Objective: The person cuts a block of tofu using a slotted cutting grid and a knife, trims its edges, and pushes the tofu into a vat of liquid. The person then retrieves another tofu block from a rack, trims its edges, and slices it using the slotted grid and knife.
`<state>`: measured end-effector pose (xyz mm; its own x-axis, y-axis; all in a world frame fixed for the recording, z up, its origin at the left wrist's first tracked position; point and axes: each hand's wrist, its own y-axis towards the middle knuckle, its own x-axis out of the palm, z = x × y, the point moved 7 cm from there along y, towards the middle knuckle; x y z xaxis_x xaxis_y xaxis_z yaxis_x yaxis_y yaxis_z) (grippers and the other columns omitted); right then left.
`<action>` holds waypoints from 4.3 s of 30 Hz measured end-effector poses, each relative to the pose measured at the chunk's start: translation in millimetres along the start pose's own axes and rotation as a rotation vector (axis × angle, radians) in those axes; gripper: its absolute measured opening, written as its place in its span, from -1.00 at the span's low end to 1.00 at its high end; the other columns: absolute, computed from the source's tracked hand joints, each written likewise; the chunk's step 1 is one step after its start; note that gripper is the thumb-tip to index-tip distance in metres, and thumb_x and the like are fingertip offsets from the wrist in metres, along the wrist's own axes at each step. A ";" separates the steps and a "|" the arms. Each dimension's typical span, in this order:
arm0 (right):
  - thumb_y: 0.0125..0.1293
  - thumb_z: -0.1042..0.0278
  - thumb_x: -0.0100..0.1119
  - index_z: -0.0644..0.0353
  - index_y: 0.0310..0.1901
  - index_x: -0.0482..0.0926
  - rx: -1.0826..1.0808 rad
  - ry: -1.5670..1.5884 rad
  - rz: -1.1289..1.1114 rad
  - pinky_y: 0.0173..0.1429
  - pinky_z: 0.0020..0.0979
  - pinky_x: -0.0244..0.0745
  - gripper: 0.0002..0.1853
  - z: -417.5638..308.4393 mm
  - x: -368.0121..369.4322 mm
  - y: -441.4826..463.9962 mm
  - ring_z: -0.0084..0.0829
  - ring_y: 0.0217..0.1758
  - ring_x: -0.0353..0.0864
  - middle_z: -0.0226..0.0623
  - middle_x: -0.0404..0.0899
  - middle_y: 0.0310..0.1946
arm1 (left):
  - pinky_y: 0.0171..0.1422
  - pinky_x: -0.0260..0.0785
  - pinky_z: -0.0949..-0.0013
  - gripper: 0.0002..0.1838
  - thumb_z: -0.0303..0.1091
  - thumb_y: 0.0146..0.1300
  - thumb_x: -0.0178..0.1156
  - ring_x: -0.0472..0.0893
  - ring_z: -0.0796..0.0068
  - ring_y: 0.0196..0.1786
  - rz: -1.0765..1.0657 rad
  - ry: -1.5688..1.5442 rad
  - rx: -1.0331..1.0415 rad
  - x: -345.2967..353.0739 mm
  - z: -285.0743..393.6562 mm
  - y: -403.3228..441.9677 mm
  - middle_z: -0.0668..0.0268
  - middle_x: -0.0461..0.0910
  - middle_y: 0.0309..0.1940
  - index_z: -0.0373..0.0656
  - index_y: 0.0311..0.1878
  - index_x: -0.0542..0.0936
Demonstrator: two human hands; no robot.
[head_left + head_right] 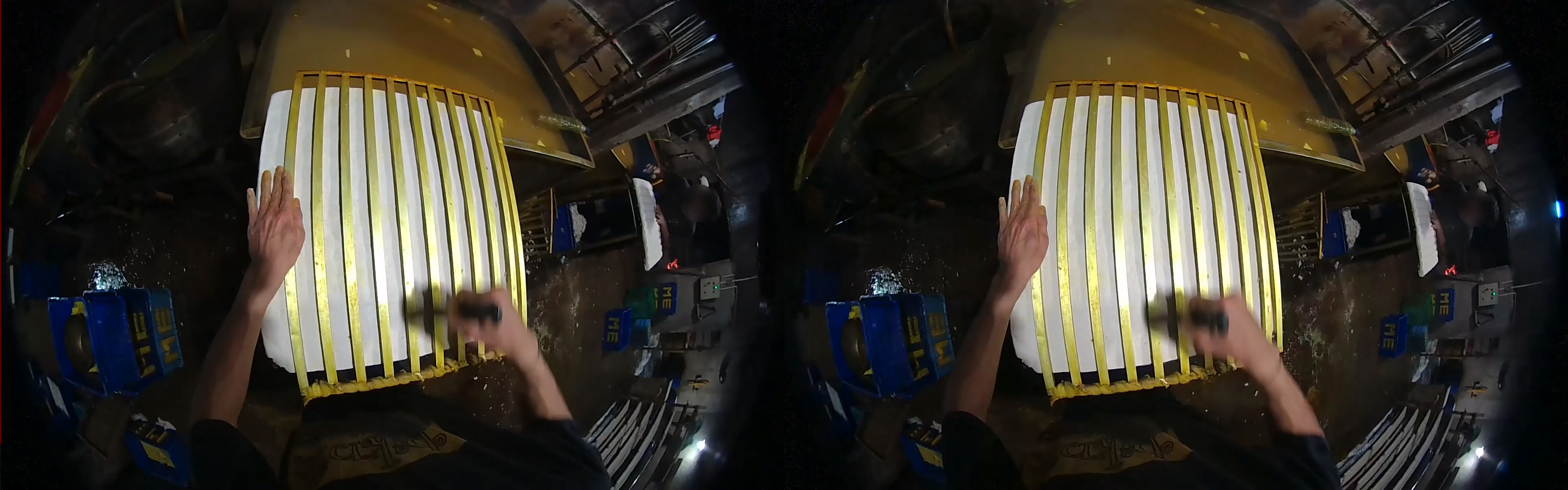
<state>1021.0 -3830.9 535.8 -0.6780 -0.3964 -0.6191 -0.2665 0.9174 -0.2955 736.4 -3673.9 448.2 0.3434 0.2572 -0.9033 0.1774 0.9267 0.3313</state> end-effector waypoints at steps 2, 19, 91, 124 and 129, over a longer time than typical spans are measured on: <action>0.08 0.38 0.27 0.22 -0.45 0.60 -0.024 -0.098 -0.049 -0.46 -0.30 0.47 -0.89 -30.2 22.5 -34.2 -0.19 -0.65 0.56 -0.13 0.48 -0.72 | 0.60 -0.16 -0.15 -0.47 -0.35 0.47 -0.12 0.08 0.06 0.57 -0.013 0.004 -0.010 -1.9 1.2 0.7 0.03 0.22 0.47 -0.37 0.44 0.22; 0.15 0.28 0.27 0.16 -0.40 0.62 -0.472 -0.629 0.416 -0.32 -0.22 0.55 -0.86 -60.2 -64.3 211.2 -0.08 -0.41 0.66 -0.17 0.65 -0.51 | 0.59 -0.29 -0.23 -0.48 -0.40 0.40 -0.08 0.04 0.02 0.57 -0.009 -0.078 -0.032 -3.3 0.7 1.5 0.05 0.22 0.47 -0.38 0.40 0.29; 0.03 0.35 0.25 0.17 -0.35 0.61 -0.217 -0.173 0.095 -0.37 -0.23 0.53 -0.85 -140.9 82.5 133.0 -0.16 -0.52 0.62 -0.11 0.58 -0.57 | 0.57 -0.39 -0.34 -0.42 -0.38 0.31 0.02 0.01 -0.03 0.57 0.059 -0.263 -0.020 -14.4 -8.3 0.6 0.01 0.25 0.44 -0.39 0.38 0.29; -0.02 0.47 0.27 0.28 -0.45 0.53 -0.224 -0.307 0.249 -0.45 -0.26 0.55 -0.88 -191.7 180.3 33.9 -0.14 -0.61 0.64 -0.10 0.52 -0.72 | 0.55 -0.40 -0.32 0.41 0.03 -0.12 0.52 -0.42 -0.27 0.57 -0.439 -0.592 -0.230 -71.1 -38.1 -209.4 -0.22 -0.50 0.53 -0.35 0.53 -0.30; 0.02 0.51 0.22 0.27 -0.40 0.56 -0.148 -0.133 0.141 -0.41 -0.34 0.48 -0.91 -166.3 216.9 -16.1 -0.28 -0.57 0.61 -0.17 0.61 -0.60 | 0.64 -0.27 0.23 0.22 -0.01 0.12 0.38 -0.32 0.08 0.63 -0.472 -0.786 -0.354 -75.5 -72.4 -274.2 -0.13 -0.41 0.57 -0.37 0.53 -0.25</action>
<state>764.3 -3925.8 527.3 -0.6219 -0.2565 -0.7399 -0.2800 0.9552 -0.0958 595.0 -3927.6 405.9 0.8472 -0.2973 -0.4404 0.2114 0.9490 -0.2340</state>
